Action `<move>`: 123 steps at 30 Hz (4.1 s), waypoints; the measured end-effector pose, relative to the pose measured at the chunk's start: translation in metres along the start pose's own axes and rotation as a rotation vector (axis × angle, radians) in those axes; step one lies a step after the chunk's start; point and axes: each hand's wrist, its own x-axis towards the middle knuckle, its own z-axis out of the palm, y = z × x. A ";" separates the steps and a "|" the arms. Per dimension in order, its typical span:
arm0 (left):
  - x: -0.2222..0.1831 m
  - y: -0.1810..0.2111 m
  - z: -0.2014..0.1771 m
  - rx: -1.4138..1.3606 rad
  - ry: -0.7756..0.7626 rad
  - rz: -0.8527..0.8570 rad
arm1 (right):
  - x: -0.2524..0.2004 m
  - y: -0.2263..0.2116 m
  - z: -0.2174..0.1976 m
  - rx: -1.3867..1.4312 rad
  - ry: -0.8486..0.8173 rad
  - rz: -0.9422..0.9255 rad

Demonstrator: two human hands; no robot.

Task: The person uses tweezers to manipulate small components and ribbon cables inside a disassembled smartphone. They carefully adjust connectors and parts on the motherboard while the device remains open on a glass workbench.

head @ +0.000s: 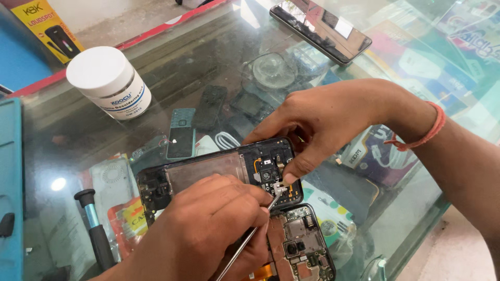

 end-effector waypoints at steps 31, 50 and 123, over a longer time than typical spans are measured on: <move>0.004 0.003 -0.003 -0.224 -0.058 -0.318 | -0.062 -0.040 0.131 -0.292 0.769 -0.039; 0.003 -0.009 -0.005 -0.185 -0.059 -0.188 | -0.057 -0.038 0.133 -0.287 0.797 0.030; 0.001 -0.019 0.001 -0.226 -0.097 -0.131 | -0.056 -0.032 0.138 -0.294 0.855 0.058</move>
